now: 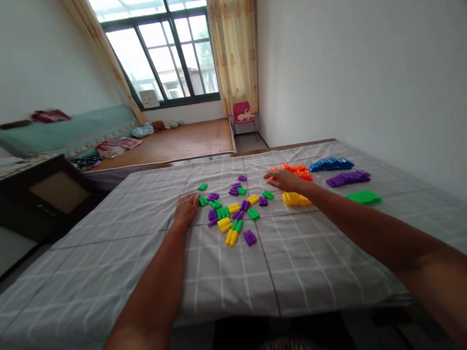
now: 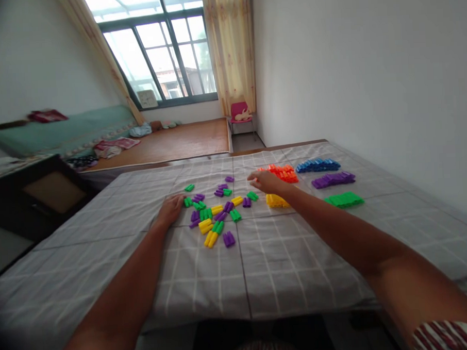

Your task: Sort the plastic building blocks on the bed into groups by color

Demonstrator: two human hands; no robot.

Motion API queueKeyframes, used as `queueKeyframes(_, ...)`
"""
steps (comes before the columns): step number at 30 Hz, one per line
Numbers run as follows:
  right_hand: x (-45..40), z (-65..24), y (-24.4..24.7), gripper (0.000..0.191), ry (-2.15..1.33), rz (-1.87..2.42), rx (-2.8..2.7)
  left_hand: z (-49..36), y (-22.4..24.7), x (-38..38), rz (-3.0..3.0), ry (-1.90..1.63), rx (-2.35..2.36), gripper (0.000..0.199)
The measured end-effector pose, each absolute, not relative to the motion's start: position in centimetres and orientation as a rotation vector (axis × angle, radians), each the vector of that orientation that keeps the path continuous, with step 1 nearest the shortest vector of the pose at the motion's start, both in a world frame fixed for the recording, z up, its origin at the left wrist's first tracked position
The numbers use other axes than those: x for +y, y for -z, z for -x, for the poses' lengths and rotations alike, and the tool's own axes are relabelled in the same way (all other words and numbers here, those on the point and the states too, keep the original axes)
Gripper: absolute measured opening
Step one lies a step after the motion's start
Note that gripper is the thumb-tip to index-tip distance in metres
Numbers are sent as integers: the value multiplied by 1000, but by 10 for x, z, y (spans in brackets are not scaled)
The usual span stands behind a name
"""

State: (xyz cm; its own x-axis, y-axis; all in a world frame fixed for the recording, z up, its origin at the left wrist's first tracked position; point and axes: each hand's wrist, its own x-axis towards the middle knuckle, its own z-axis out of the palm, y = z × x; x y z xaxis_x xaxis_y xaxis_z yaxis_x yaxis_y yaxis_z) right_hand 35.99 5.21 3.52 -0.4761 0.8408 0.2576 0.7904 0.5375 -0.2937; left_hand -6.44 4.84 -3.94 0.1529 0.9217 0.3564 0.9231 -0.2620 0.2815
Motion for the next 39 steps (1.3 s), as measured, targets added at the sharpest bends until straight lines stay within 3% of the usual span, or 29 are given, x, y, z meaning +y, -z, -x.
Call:
queueKeyframes(4, 50, -298, -26, 28, -305, 1296, -2518, 60, 40, 46, 2358, 733, -1924, 44)
queueKeyframes(10, 85, -244, -16, 33, -126, 1439, -2564, 56, 40, 44, 2335, 789, -1952, 38)
queueKeyframes(20, 134, -228, -7, 30, -306, 1590, -2722, 55, 45, 39, 2338, 897, -2017, 35)
queueKeyframes(28, 112, -223, -17, 23, -393, 1458, -2609, 58, 41, 40, 2357, 880, -2001, 37)
queueKeyframes(34, 72, -271, -42, 17, -424, 1316, -2452, 69, 40, 47, 2433, 894, -1920, 44)
queueKeyframes(39, 61, -395, -55, 21, -305, 1559, -2141, 75, 36, 54, 2463, 860, -1899, 46)
